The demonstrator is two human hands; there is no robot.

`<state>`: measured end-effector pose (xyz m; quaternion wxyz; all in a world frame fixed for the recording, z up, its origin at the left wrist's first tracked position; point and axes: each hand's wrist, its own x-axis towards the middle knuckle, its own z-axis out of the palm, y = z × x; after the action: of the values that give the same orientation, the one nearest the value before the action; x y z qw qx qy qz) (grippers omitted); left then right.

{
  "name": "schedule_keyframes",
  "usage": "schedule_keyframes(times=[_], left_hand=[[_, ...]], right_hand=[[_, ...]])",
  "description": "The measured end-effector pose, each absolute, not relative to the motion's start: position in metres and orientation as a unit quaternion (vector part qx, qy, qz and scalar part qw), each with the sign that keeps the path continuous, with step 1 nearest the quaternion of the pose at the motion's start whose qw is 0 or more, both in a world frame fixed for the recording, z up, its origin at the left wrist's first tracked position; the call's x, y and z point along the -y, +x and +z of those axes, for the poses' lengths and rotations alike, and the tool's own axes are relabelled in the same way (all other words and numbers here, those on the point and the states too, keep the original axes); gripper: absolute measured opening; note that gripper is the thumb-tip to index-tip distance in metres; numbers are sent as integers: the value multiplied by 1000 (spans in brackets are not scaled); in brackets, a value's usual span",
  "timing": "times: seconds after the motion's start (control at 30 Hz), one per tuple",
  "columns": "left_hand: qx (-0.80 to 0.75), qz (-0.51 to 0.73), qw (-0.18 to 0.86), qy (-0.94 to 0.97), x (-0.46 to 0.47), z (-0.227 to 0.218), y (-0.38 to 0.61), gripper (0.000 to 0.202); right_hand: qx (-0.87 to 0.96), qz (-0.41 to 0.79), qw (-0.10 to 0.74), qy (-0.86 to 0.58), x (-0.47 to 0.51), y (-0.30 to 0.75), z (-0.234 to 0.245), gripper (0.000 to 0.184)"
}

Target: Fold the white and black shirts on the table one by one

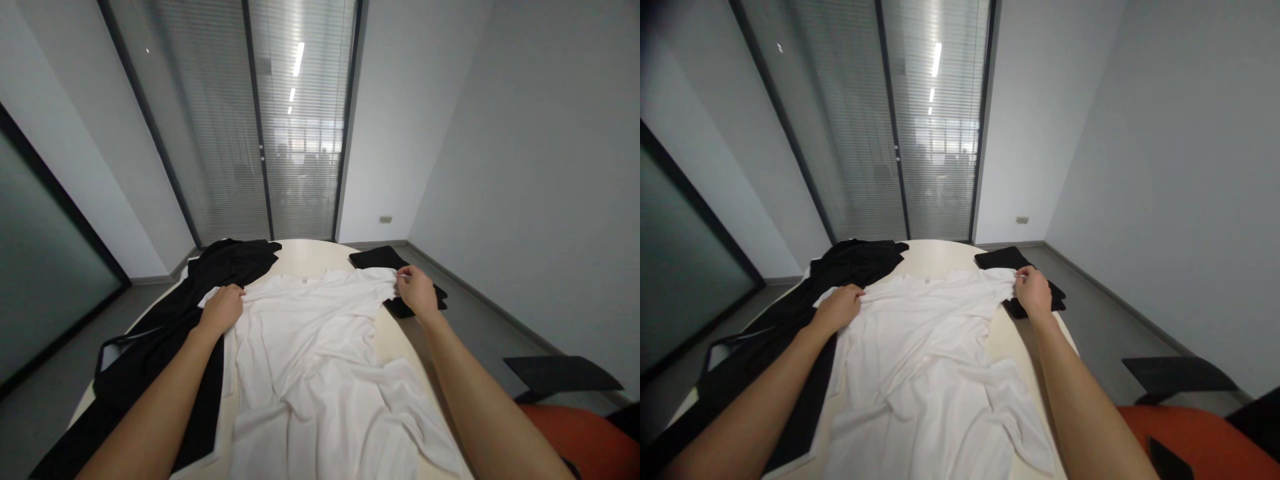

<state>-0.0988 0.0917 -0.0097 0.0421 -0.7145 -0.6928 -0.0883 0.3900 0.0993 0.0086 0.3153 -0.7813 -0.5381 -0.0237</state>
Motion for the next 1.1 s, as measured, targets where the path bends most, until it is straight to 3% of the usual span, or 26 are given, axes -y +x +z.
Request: schedule_keyframes(times=[0.1, 0.2, 0.43, 0.63, 0.93, 1.1], left_hand=[[704, -140, 46, -695, -95, -12, -101, 42], [728, -192, 47, -657, -97, -12, -102, 42], [729, -153, 52, -665, -92, -10, -95, 42], [726, -174, 54, -663, -88, -6, -91, 41], [670, -105, 108, -727, -84, -1, -79, 33], [661, -81, 93, -740, -103, 5, -71, 37]], right_hand=[[517, -69, 318, -792, -99, 399, 8, 30], [521, -67, 269, -807, -95, 403, 7, 33], [586, -126, 244, -763, -95, 381, 11, 34], [603, -82, 193, -769, -98, 374, 9, 36], [618, -92, 197, -756, -105, 355, 19, 34], [668, -106, 155, -720, -123, 325, 27, 33]])
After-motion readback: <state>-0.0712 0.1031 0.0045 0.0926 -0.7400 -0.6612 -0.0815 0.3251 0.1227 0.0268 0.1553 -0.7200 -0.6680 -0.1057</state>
